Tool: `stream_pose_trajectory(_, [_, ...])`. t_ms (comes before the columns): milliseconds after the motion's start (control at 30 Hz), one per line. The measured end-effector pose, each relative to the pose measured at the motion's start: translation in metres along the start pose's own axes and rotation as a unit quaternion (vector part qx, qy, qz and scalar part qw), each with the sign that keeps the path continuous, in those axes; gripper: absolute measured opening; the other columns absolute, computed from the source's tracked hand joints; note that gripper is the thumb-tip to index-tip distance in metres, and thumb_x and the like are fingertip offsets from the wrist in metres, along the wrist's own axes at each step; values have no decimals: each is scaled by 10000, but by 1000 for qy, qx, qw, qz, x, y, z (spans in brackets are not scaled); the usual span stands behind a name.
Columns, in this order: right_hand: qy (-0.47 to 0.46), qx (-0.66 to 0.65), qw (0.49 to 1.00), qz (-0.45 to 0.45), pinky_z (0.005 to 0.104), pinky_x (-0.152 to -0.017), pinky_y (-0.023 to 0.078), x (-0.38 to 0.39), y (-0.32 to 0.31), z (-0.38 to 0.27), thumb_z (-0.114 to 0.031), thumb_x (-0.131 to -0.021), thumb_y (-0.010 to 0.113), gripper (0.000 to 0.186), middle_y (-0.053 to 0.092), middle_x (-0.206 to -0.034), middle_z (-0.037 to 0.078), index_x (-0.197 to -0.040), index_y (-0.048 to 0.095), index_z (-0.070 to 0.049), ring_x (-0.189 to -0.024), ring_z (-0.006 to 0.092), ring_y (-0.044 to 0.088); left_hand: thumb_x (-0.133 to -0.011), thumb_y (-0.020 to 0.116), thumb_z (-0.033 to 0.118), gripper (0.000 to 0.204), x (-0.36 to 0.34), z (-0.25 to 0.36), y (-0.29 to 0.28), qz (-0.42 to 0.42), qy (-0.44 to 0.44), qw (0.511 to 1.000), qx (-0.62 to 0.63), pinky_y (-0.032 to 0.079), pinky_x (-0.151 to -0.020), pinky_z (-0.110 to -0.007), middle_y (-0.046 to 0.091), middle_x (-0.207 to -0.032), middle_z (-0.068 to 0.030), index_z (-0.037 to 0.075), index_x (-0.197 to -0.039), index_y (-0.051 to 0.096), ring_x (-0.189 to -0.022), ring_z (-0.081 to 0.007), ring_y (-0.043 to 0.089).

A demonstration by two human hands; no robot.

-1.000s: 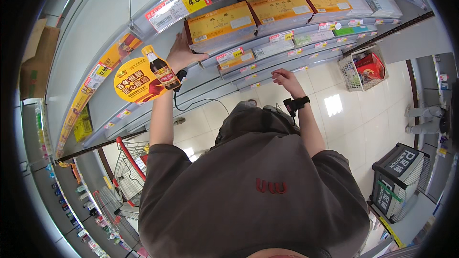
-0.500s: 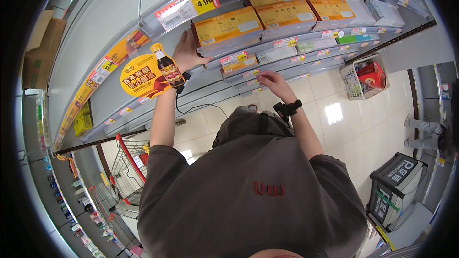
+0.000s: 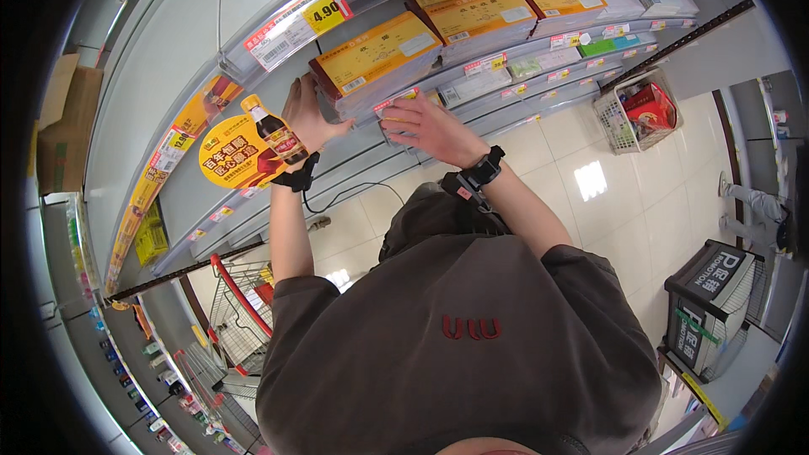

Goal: The person picks up boxes from the supermarket shelves and places them into a shopping cart while walking through the aisle.

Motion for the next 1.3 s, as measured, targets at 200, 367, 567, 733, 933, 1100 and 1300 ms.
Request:
stream_pose_trajectory(200, [-2,-80,996,48,433,-1041,404,-9,29,2,-534,-974,447,622,497,-1326,113,-1385,369,-73,-1213,256,500,-573,848,298,836,19,15,10,77,-6,997,31,467,-851,-452,520,-1081,-227,-66,-1190,417,-1044,-403,516])
stream_pose_trajectory(367, [11,-52,996,71,425,-966,436,-13,54,1,-506,-949,540,554,522,-1246,54,-1337,417,-131,-1142,212,534,-538,852,202,782,30,21,25,104,-39,989,94,462,-809,-455,527,-1014,-233,-65,-1143,435,-958,-411,535])
stream_pose_trajectory(567, [2,-59,996,65,426,-950,431,-16,68,-5,-365,-836,727,772,441,-1331,76,-1409,270,-123,-1140,216,529,-534,869,166,849,46,30,40,137,-50,980,139,467,-837,-434,489,-1080,-215,-58,-1202,396,-985,-385,542])
stream_pose_trajectory(733, [-22,3,995,93,410,-950,450,-9,62,-1,-307,-838,722,770,476,-1293,110,-1407,253,-84,-1156,224,536,-537,876,178,1017,66,38,48,116,-113,959,231,449,-918,-427,439,-1216,-205,-35,-1339,288,-1125,-339,508])
stream_pose_trajectory(933, [-68,12,996,62,378,-962,452,2,64,0,-150,-849,698,728,507,-1253,129,-1413,246,-54,-1177,209,530,-662,812,571,1299,81,61,65,246,-142,787,548,357,-1039,-465,251,-1447,-165,89,-1524,-32,-1286,-295,367])
stream_pose_trajectory(1100, [-83,102,990,45,335,-1000,426,20,52,17,-53,-827,694,752,465,-1306,117,-1440,257,-53,-1203,198,486,-885,647,470,1016,106,113,78,242,-166,614,732,304,-1096,-475,191,-1513,-105,190,-1528,-88,-1379,-266,286])
stream_pose_trajectory(1300, [-35,196,979,-50,348,-1032,421,60,58,36,-51,-811,723,771,466,-1327,117,-1413,242,-26,-1228,202,488,-886,657,144,925,148,165,60,343,-246,482,768,351,-1077,-458,264,-1479,-113,236,-1524,-6,-1356,-259,327])
Point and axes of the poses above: each hand's wrist, its own x-axis away from the middle knuckle, its own y-axis out of the palm, z = x × y, the point moved 1 cm from there along -x, towards the middle knuckle
